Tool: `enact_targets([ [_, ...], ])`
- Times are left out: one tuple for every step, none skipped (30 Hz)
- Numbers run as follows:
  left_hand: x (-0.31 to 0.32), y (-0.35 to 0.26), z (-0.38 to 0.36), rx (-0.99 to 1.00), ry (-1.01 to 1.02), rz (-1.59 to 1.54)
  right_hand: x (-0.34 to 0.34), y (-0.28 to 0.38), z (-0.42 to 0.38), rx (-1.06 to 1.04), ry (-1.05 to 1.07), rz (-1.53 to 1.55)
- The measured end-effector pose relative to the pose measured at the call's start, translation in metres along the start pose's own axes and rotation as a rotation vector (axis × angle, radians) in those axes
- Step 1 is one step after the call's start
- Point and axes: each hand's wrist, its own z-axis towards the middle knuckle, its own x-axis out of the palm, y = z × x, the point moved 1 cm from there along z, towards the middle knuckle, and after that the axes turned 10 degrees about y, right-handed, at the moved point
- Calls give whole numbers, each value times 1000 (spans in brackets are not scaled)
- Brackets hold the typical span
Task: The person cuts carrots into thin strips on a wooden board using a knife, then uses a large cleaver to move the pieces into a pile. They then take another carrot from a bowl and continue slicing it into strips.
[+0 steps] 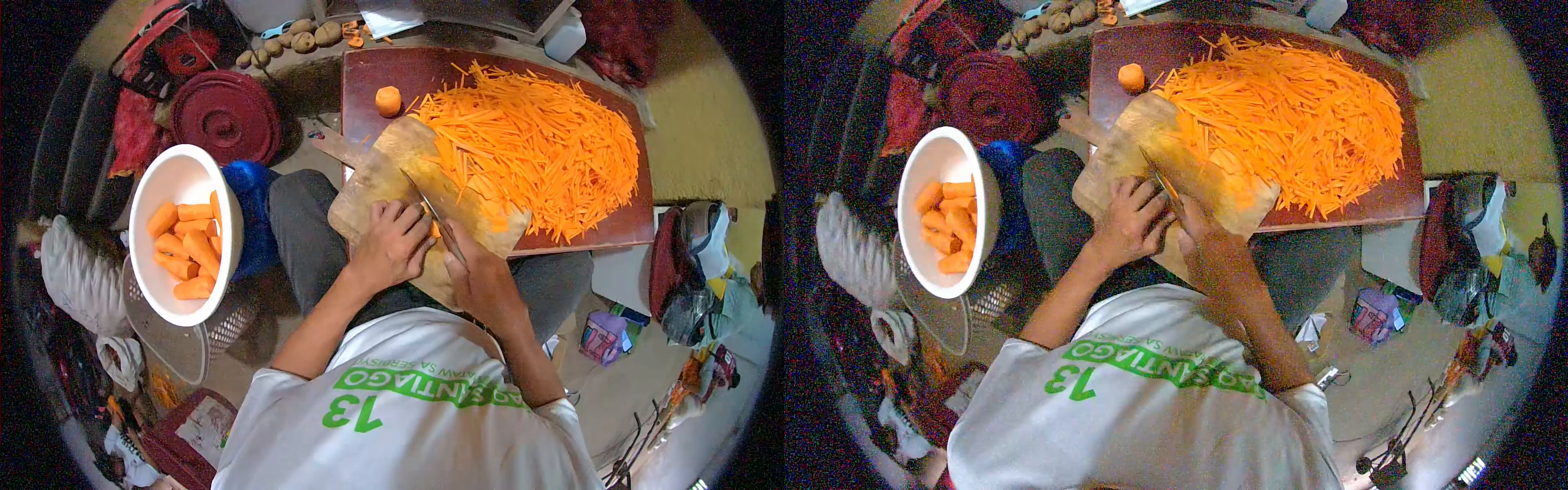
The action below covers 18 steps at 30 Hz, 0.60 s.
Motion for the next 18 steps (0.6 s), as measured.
enact_targets([
  [-2, -1, 0, -3, -9, -7, 1, -3, -1, -64, -33, -42],
  [-4, -3, 1, -6, -20, -11, 1, -9, -2, -132, -67, -85],
  [-5, -3, 1, -13, -29, -16, 2, -11, -3, -198, -98, -128],
  [-2, 1, -2, -14, -22, -28, 3, -13, -6, -134, -87, -73],
  [4, 6, -6, -20, -15, -43, 3, -12, -13, -68, -71, -20],
  [9, 9, -10, -26, -8, -61, 3, -11, -20, 2, -54, 32],
  [9, 8, -10, -20, -22, -52, 1, -5, -26, 22, -40, 32],
  [6, 7, -8, -9, -37, -42, -2, 3, -32, 41, -32, 32],
  [4, 7, -5, 4, -51, -32, -3, 6, -37, 60, -26, 33],
  [2, 7, -4, 7, -45, -26, 2, 0, -40, 13, -60, 12],
  [0, 6, -3, 8, -39, -20, 10, -11, -43, -35, -92, -8],
  [-1, 6, -4, 7, -33, -13, 12, -13, -43, -84, -122, -29],
  [-1, 7, -4, 6, -28, -13, 12, -13, -42, -54, -101, -43],
  [0, 7, -3, 4, -23, -13, 12, -10, -40, -23, -79, -58],
  [2, 7, -4, 2, -18, -17, 12, -6, -37, 12, -56, -72],
  [2, 5, -6, -5, -11, -30, 13, -4, -31, -4, -47, -34],
  [2, 5, -5, -7, -11, -38, 11, -2, -19, -26, -45, 0],
  [1, 5, -2, -7, -16, -41, 8, -2, -8, -54, -45, 30],
])
